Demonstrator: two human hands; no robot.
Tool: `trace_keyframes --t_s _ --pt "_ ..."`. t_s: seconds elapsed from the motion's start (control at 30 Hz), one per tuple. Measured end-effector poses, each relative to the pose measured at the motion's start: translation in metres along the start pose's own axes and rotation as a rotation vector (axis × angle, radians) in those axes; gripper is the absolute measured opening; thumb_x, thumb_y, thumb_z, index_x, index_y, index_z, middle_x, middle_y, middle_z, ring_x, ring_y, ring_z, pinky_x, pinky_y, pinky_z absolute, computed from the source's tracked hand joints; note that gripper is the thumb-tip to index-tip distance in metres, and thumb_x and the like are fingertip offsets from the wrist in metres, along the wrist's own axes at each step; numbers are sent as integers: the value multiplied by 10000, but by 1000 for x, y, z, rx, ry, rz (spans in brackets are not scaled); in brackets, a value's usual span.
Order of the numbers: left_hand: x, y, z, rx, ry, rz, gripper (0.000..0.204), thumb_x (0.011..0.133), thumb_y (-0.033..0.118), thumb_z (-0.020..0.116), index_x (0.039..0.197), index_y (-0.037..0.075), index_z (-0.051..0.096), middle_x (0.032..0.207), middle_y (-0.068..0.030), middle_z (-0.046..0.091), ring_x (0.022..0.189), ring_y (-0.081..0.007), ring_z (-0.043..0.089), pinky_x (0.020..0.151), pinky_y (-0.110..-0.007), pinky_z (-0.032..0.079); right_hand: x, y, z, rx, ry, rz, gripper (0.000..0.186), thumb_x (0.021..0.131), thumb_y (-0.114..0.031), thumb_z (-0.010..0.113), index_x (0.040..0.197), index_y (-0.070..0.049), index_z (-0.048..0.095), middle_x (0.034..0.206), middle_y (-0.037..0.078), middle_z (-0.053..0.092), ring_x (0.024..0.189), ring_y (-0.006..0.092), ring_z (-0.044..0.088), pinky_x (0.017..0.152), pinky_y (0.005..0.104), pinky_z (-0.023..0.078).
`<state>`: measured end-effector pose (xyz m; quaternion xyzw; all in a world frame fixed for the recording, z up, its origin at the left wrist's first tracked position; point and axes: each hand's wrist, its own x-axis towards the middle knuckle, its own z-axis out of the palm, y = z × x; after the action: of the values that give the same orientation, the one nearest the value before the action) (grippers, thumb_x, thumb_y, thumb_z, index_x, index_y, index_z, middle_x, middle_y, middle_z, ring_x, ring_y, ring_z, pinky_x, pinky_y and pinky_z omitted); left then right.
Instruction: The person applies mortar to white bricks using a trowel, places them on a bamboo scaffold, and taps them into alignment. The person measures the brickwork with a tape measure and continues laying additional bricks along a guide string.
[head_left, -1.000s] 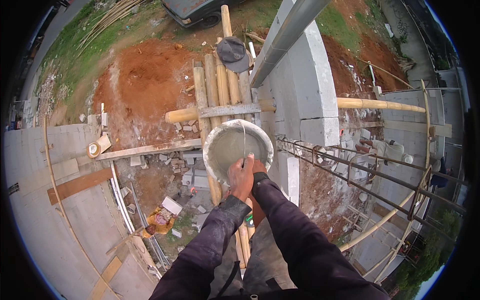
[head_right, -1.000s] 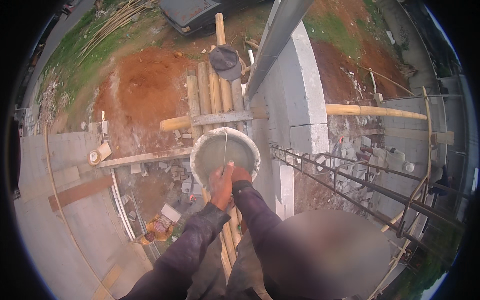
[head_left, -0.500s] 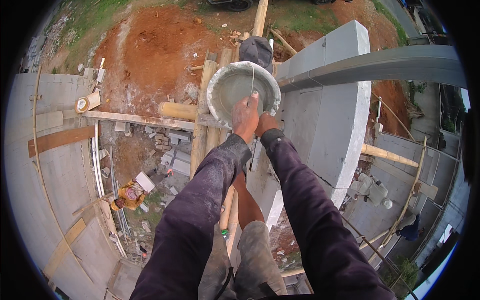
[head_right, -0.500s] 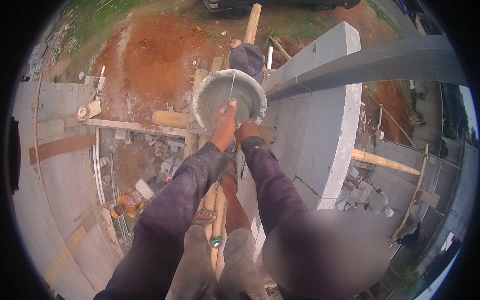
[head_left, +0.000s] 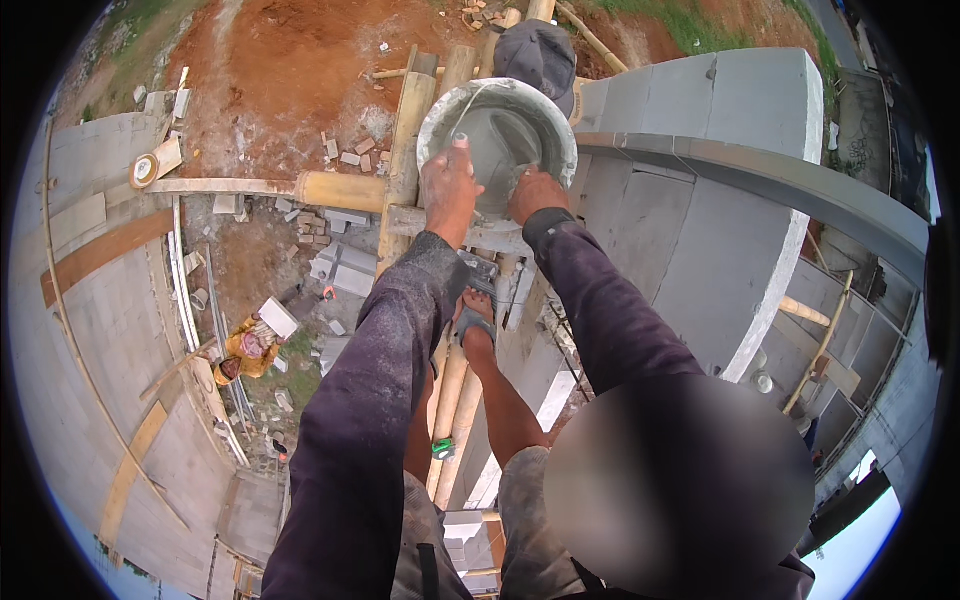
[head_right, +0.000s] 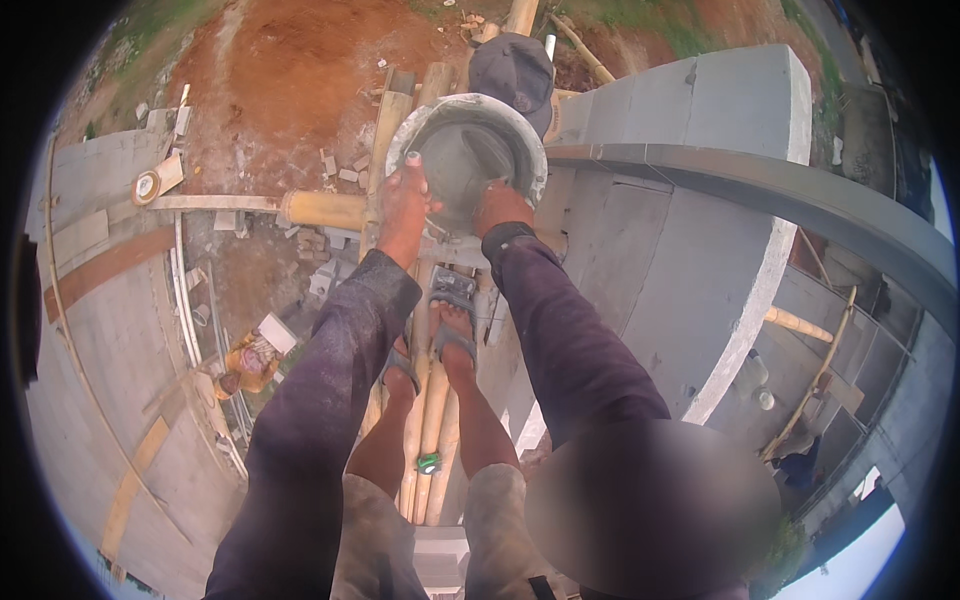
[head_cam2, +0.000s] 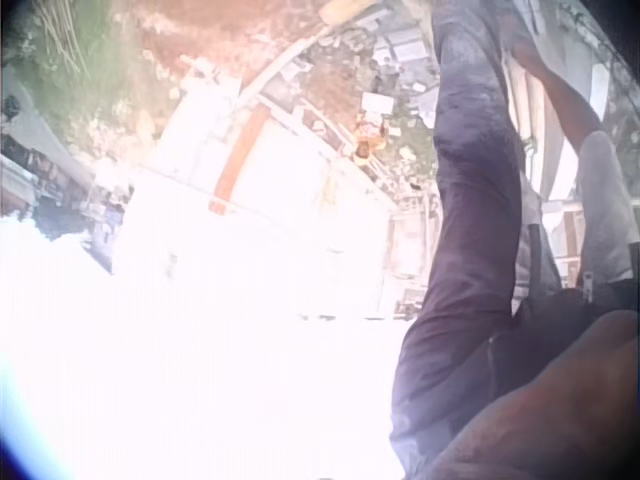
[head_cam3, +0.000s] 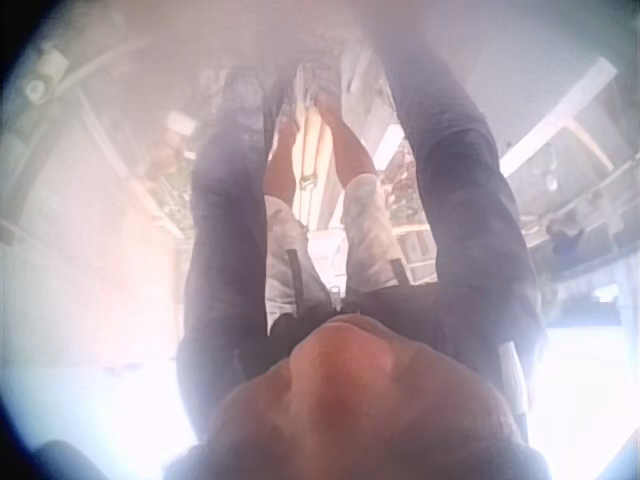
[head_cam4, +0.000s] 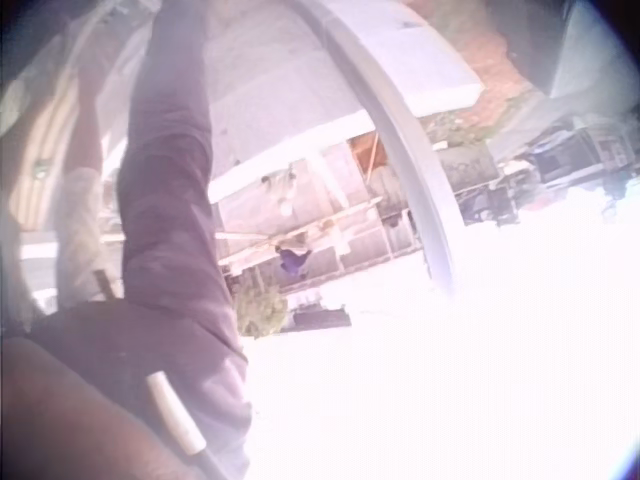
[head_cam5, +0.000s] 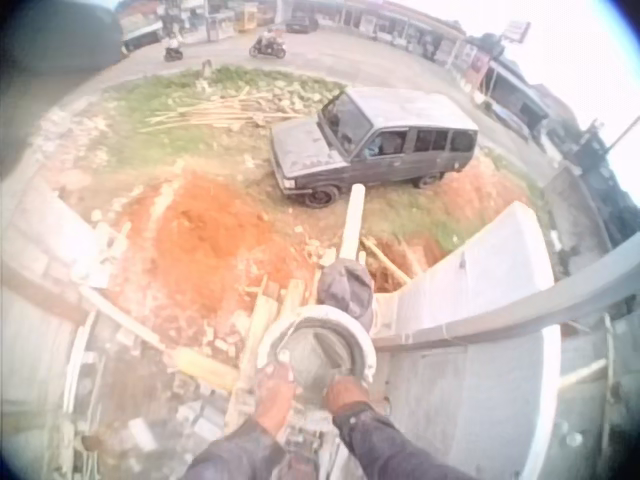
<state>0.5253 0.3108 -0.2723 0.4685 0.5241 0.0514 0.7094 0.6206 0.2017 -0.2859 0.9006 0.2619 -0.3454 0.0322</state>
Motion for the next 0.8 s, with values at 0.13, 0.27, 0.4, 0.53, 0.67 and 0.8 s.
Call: trace_keyframes --t_s 0.13,0.27,0.4,0.53,0.67,0.8 --pt "38 -23 -51 163 64 55 408 979 356 483 793 14 605 658 -58 538 706 -162 563 625 -363 467 9 -4 -2 23 -126 -137 330 837 -213 621 1050 38 643 1030 239 659 1009 363 642 877 452 513" --pt "49 -38 -67 294 -62 -67 316 992 383 482 868 113 589 845 -13 559 822 -161 560 671 -370 491 -26 14 -13 150 32 2 405 859 -266 605 1109 50 574 1006 268 654 980 395 640 864 463 507" --pt "31 -47 -66 -139 -199 -230 283 1003 398 456 1007 131 549 979 -17 569 898 -217 595 711 -412 500 -51 20 -1 381 82 49 443 860 -321 598 1081 63 578 969 292 654 951 438 628 839 477 498" --pt "19 -68 -65 -195 -152 -340 353 995 336 494 1242 90 443 1223 -96 498 1083 -338 568 837 -533 496 -51 28 10 669 -14 111 529 844 -341 620 1159 83 585 913 256 674 892 386 649 817 424 501" --pt "16 -77 -76 -203 -154 -302 413 981 315 522 1323 121 396 1284 -110 485 1140 -386 520 878 -519 476 -78 47 2 1190 -279 118 528 845 -322 650 1188 75 585 785 151 651 650 233 620 584 356 489" --pt "-7 -44 -99 136 -34 -323 429 959 289 567 1325 147 394 1253 -72 512 1072 -318 572 854 -468 480 -139 69 -27 1523 -352 80 509 851 -278 659 1214 68 575 673 70 581 517 119 523 423 288 400"
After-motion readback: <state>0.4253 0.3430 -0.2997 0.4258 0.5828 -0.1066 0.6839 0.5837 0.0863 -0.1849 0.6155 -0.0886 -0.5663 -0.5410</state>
